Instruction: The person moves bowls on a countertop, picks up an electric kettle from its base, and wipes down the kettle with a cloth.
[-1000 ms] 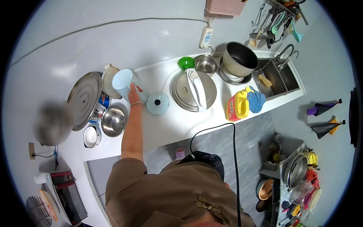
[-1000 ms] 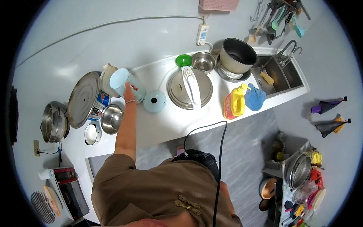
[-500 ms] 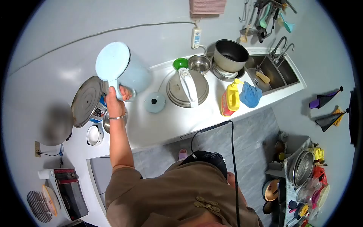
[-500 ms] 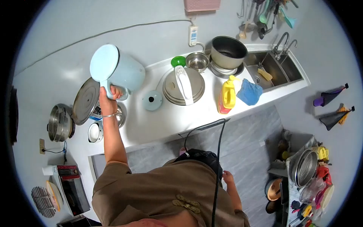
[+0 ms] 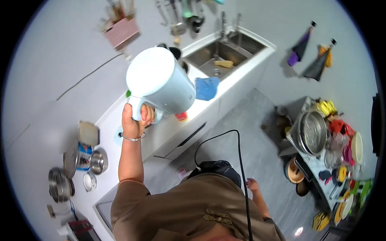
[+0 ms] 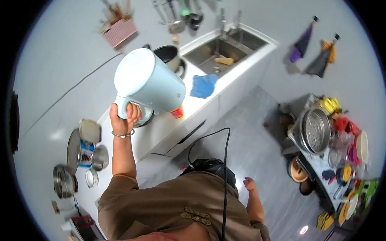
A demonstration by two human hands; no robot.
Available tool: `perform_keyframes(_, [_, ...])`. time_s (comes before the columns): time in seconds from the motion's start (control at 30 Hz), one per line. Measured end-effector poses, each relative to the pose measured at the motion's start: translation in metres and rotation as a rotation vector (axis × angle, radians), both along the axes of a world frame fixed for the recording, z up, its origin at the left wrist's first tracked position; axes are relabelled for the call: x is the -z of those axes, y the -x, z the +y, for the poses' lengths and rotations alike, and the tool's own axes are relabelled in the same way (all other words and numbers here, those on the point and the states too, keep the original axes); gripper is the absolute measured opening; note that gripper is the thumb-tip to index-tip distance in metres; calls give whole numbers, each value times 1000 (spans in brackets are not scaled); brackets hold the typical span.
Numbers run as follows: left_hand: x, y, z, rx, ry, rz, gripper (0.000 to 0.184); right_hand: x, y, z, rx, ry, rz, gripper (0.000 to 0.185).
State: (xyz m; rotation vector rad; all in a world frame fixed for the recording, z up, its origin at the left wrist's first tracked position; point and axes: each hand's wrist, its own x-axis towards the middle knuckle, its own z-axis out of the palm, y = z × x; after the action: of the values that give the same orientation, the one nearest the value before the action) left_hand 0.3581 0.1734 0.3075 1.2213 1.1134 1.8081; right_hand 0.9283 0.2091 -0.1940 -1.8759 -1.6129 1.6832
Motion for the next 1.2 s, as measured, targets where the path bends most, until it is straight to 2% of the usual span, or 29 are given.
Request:
perform_keyframes(0.07, [17,-23,42,99,23,51,65,-10,-25,20,181,28,115,34])
perform_keyframes(0.23, [48,-90,137,281,97,-16,69,-64,-65,78,331,-179,150,33])
perform_keyframes(0.33, [61,-128,189,407,147,109,70,-115,-65,107,433,-240,181,35])
perform_keyframes(0.43, [72,-165,241,540,259,211,71,-139,-64,122,504,-286,212,33])
perform_keyframes(0.53, [85,-206,293,633,312,219,71,-135,-71,117,518,-367,142,34])
perform_keyframes(0.63, [94,-252,338,870,263,187,71,-148,-80,84,702,-297,70,34])
perform_keyframes(0.73, [96,-306,374,1037,228,173,71,-137,-96,54,862,-263,80,35])
perform_keyframes(0.87, [98,-378,396,1148,215,154,70,-113,-125,-1,978,-245,-45,38])
perform_keyframes(0.93, [99,-415,403,1192,249,139,70,-107,-139,-18,1151,-132,108,36])
perform_keyframes(1.03, [105,-476,404,1245,235,150,68,-95,-173,-34,1297,-120,177,35])
perform_keyframes(1.2, [112,-584,384,1273,281,156,67,-80,-267,-43,1336,-143,215,33])
